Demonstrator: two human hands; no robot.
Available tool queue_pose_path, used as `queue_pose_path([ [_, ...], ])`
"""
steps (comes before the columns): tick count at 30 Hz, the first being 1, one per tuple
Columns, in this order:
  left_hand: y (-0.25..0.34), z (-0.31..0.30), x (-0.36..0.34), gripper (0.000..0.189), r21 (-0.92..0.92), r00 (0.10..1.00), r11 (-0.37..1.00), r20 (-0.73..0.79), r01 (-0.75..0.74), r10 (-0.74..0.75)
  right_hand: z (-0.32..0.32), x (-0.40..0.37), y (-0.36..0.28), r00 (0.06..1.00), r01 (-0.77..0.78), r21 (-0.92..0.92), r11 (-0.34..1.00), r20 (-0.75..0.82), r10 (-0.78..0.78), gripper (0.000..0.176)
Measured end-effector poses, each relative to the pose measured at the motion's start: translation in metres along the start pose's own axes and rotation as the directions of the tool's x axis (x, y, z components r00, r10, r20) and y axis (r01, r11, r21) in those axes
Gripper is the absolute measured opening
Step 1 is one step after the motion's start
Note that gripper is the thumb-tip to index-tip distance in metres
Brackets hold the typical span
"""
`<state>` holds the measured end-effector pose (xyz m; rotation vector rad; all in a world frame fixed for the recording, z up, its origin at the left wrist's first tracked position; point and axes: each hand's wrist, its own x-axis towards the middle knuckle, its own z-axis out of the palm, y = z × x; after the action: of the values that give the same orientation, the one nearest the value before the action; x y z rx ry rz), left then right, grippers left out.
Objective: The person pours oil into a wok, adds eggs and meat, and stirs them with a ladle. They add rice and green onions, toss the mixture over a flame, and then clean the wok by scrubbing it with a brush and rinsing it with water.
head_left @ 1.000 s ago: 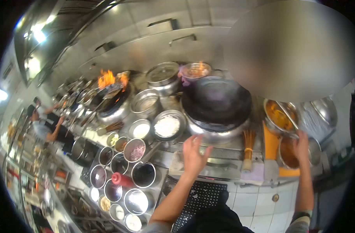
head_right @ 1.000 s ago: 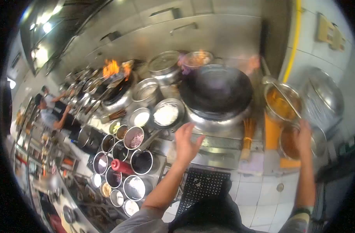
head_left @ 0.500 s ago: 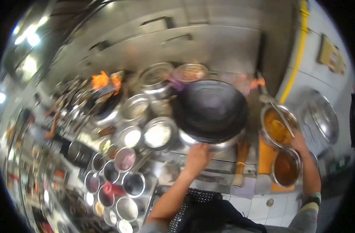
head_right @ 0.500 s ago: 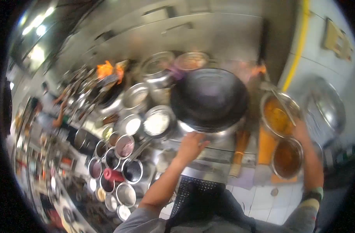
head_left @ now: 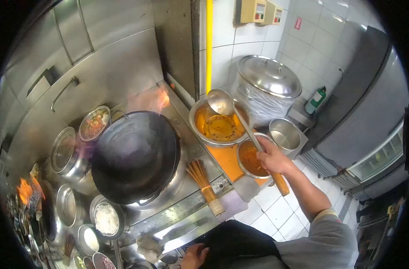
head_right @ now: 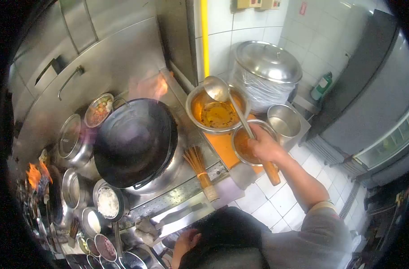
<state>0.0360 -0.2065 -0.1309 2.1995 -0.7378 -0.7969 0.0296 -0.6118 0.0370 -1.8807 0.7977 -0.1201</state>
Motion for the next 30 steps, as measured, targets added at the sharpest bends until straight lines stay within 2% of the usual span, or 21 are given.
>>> queue_pose_path([
  [1, -0.023, 0.015, 0.001, 0.029, -0.040, 0.996, 0.995, 0.015, 0.087, -0.086, 0.002, 0.004, 0.004, 1.000, -0.014, -0.011, 1.000, 0.006, 0.014, 0.058],
  [2, -0.034, 0.022, 0.005, 0.031, -0.079, 0.985, 0.982, 0.030, 0.173, -0.171, 0.002, 0.019, 0.032, 0.988, 0.138, -0.186, 0.973, -0.034, -0.147, 0.056],
  [3, -0.032, 0.020, 0.008, 0.031, -0.080, 0.986, 0.983, 0.032, 0.163, -0.161, 0.003, 0.017, 0.027, 0.988, 0.138, -0.191, 0.972, -0.044, -0.149, 0.056],
  [5, -0.026, 0.018, 0.011, 0.041, 0.025, 0.957, 0.963, 0.104, 0.270, -0.271, 0.010, 0.012, 0.013, 0.999, -0.043, 0.136, 0.990, 0.023, 0.040, 0.051],
  [6, -0.058, 0.041, 0.015, 0.041, 0.022, 0.958, 0.964, 0.106, 0.265, -0.266, 0.010, 0.012, 0.013, 0.999, -0.041, 0.132, 0.990, 0.018, 0.039, 0.051],
  [8, -0.144, 0.106, 0.027, 0.049, 0.321, 0.995, 0.944, -0.088, 0.080, -0.055, 0.010, 0.012, 0.012, 0.987, -0.160, 0.327, 0.931, 0.055, 0.150, 0.045],
  [9, -0.139, 0.104, 0.035, 0.049, 0.317, 0.995, 0.946, -0.089, 0.076, -0.050, 0.009, 0.010, 0.008, 0.988, -0.156, 0.323, 0.934, 0.051, 0.148, 0.045],
  [11, -0.128, 0.102, 0.058, 0.078, 0.159, 0.947, 0.941, 0.077, 0.298, -0.313, 0.003, 0.005, -0.006, 0.966, -0.257, 0.679, 0.687, 0.181, 0.182, 0.036],
  [12, -0.128, 0.106, 0.065, 0.078, 0.151, 0.948, 0.942, 0.069, 0.299, -0.312, 0.001, 0.003, -0.009, 0.967, -0.253, 0.674, 0.694, 0.183, 0.175, 0.036],
  [14, -0.131, 0.118, 0.084, 0.078, 0.267, 0.954, 0.935, 0.127, 0.232, -0.273, -0.004, 0.000, -0.012, 0.926, -0.361, 0.837, 0.412, 0.374, 0.052, 0.014],
  [17, -0.147, 0.141, 0.097, 0.077, 0.269, 0.951, 0.932, 0.119, 0.244, -0.284, 0.002, -0.011, -0.033, 0.903, -0.399, 0.833, 0.382, 0.430, 0.005, 0.018],
  [19, -0.156, 0.156, 0.104, 0.076, 0.248, 0.949, 0.932, 0.104, 0.265, -0.298, 0.010, -0.011, -0.039, 0.863, -0.438, 0.804, 0.402, 0.502, -0.064, 0.022],
  [21, -0.165, 0.168, 0.108, 0.076, 0.213, 0.946, 0.933, 0.084, 0.289, -0.313, 0.021, -0.005, -0.036, 0.791, -0.512, 0.792, 0.331, 0.585, -0.176, 0.030],
  [22, -0.170, 0.173, 0.110, 0.076, 0.191, 0.945, 0.935, 0.077, 0.300, -0.318, 0.027, -0.001, -0.032, 0.798, -0.539, 0.777, 0.326, 0.595, -0.095, 0.034],
  [23, -0.175, 0.178, 0.112, 0.076, 0.153, 0.943, 0.938, 0.068, 0.313, -0.326, 0.035, 0.002, -0.035, 0.781, -0.559, 0.759, 0.332, 0.617, -0.097, 0.034],
  [25, -0.185, 0.190, 0.114, 0.075, 0.042, 0.936, 0.937, 0.053, 0.347, -0.349, 0.052, 0.007, -0.045, 0.813, -0.487, 0.736, 0.470, 0.579, -0.064, 0.035],
  [26, -0.188, 0.195, 0.117, 0.075, 0.004, 0.931, 0.932, 0.044, 0.363, -0.363, 0.061, 0.007, -0.054, 0.794, -0.507, 0.718, 0.477, 0.604, -0.065, 0.035],
  [27, -0.184, 0.198, 0.112, 0.075, -0.009, 0.923, 0.924, 0.033, 0.383, -0.383, 0.070, 0.007, -0.064, 0.798, -0.464, 0.686, 0.560, 0.598, -0.072, 0.036],
  [28, -0.175, 0.197, 0.110, 0.072, 0.156, 0.929, 0.917, -0.018, 0.367, -0.369, 0.080, 0.009, -0.071, 0.803, -0.412, 0.651, 0.638, 0.590, -0.084, 0.037],
  [29, -0.167, 0.194, 0.109, 0.069, 0.319, 0.936, 0.882, -0.063, 0.347, -0.346, 0.089, 0.012, -0.076, 0.790, -0.421, 0.640, 0.643, 0.607, -0.087, 0.037],
  [30, -0.165, 0.192, 0.107, 0.069, 0.310, 0.930, 0.878, -0.072, 0.364, -0.360, 0.098, 0.014, -0.080, 0.820, -0.357, 0.601, 0.715, 0.568, -0.068, 0.037],
])
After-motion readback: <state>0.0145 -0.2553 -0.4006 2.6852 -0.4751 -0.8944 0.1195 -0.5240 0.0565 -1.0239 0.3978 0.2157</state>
